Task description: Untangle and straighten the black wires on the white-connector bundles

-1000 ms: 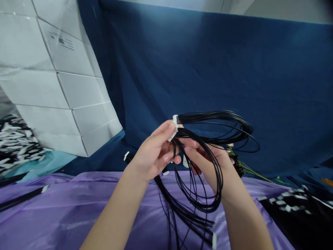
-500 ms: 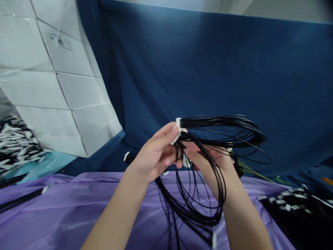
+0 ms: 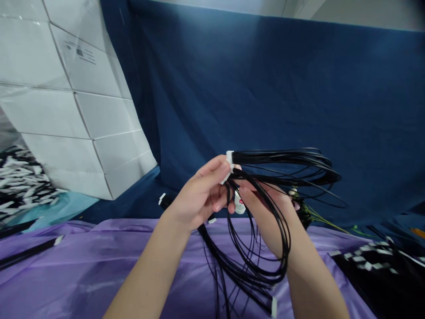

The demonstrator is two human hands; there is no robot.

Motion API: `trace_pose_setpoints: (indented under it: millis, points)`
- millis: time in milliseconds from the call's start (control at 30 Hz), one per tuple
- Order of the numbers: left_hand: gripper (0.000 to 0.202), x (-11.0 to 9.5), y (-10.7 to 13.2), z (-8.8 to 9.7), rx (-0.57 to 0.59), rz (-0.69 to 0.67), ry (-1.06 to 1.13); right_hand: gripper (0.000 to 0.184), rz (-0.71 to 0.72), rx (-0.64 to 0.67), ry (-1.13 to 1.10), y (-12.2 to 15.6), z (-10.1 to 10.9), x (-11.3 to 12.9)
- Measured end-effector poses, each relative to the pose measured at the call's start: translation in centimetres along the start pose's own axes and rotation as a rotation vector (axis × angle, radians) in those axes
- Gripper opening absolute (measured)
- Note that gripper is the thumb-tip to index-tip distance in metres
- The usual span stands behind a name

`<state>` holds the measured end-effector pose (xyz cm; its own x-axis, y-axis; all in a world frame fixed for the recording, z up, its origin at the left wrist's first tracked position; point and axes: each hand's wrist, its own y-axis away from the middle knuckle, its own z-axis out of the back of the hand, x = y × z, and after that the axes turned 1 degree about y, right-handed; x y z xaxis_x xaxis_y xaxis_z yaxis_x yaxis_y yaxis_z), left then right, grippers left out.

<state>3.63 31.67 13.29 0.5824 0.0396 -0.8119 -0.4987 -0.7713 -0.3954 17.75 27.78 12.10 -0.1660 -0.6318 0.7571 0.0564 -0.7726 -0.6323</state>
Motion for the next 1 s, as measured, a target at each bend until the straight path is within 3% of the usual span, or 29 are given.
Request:
trace_pose_setpoints:
  millis: [167, 333, 633, 1000]
  points:
    - [0.024, -0.1, -0.1, 0.3, -0.006, 0.001, -0.098, 0.022, 0.003, 0.191, -0.011, 0.4, 1.6, 1.1]
    - [0.021, -0.1, -0.1, 0.3, -0.042, 0.009, -0.138, 0.014, -0.163, 0.32, 0.009, 0.8, 3.7, 2.0]
    - [0.02, -0.3, -0.2, 1.0, -0.126, 0.037, -0.15, 0.014, -0.355, 0.277, -0.161, 1.3, 5.2, 2.0]
    - [0.022, -0.6, -0.1, 1.1, -0.171, 0.036, -0.197, 0.015, -0.412, 0.266, -0.462, 1.0, 6.3, 1.2]
